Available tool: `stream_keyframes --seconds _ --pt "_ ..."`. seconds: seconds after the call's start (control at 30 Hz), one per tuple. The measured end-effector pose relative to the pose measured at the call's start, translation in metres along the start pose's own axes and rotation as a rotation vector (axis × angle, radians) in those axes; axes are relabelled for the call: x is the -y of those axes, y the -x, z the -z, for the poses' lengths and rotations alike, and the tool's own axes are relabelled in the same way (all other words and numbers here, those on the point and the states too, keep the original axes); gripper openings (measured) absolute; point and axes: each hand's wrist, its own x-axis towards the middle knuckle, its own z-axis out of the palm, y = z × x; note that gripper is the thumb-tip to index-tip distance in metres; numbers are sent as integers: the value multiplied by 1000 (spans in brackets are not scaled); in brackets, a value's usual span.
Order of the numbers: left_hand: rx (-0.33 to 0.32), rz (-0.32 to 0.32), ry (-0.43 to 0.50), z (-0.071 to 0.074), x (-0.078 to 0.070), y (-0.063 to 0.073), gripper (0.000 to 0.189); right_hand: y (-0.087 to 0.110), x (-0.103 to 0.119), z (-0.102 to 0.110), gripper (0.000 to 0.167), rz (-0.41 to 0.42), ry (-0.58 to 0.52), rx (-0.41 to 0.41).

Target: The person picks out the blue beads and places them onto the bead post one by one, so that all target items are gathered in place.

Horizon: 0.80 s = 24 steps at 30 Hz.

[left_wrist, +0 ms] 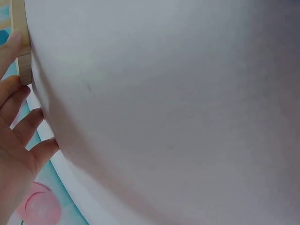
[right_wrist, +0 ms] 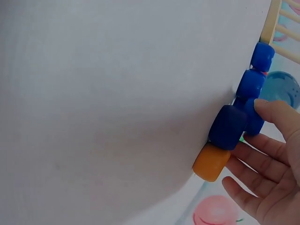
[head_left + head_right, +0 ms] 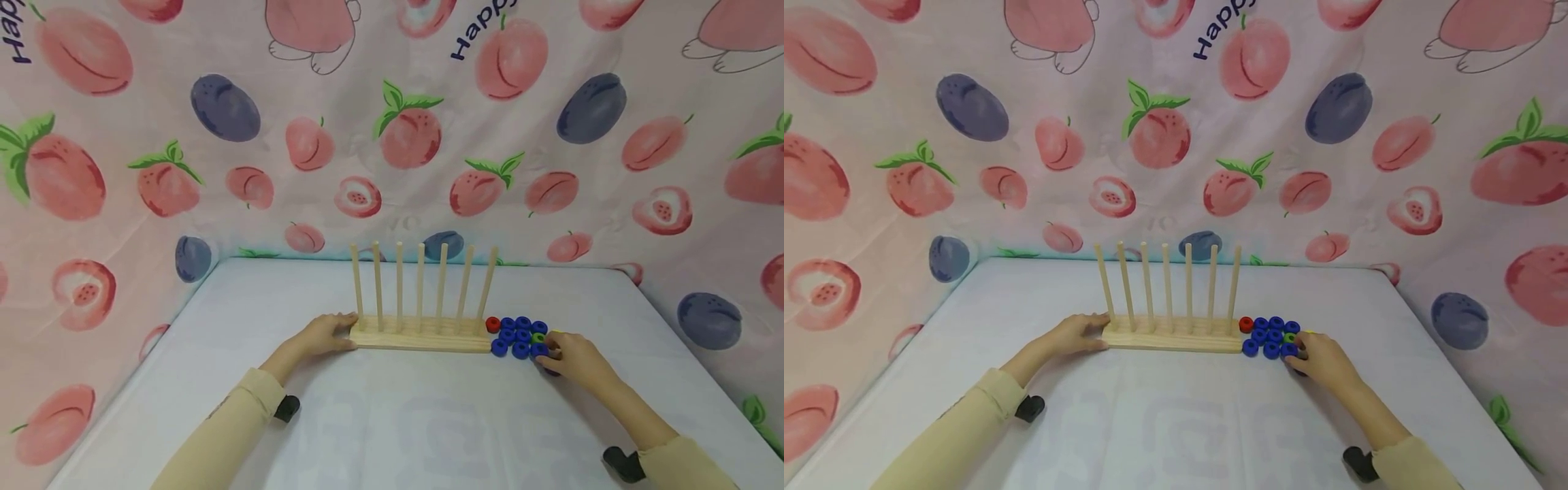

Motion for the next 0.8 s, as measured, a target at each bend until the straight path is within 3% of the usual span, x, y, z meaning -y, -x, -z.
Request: stream_keyframes --seconds 0.43,0.6,0.8 --pt "2 -4 -25 0 1 1 64 1 0 -1 23 70 -53 -61" --pt "-1 6 -15 2 0 -1 65 2 6 1 24 87 -86 -55" --pt "20 23 -18 2 -3 -1 66 5 13 -2 23 118 -108 -102"
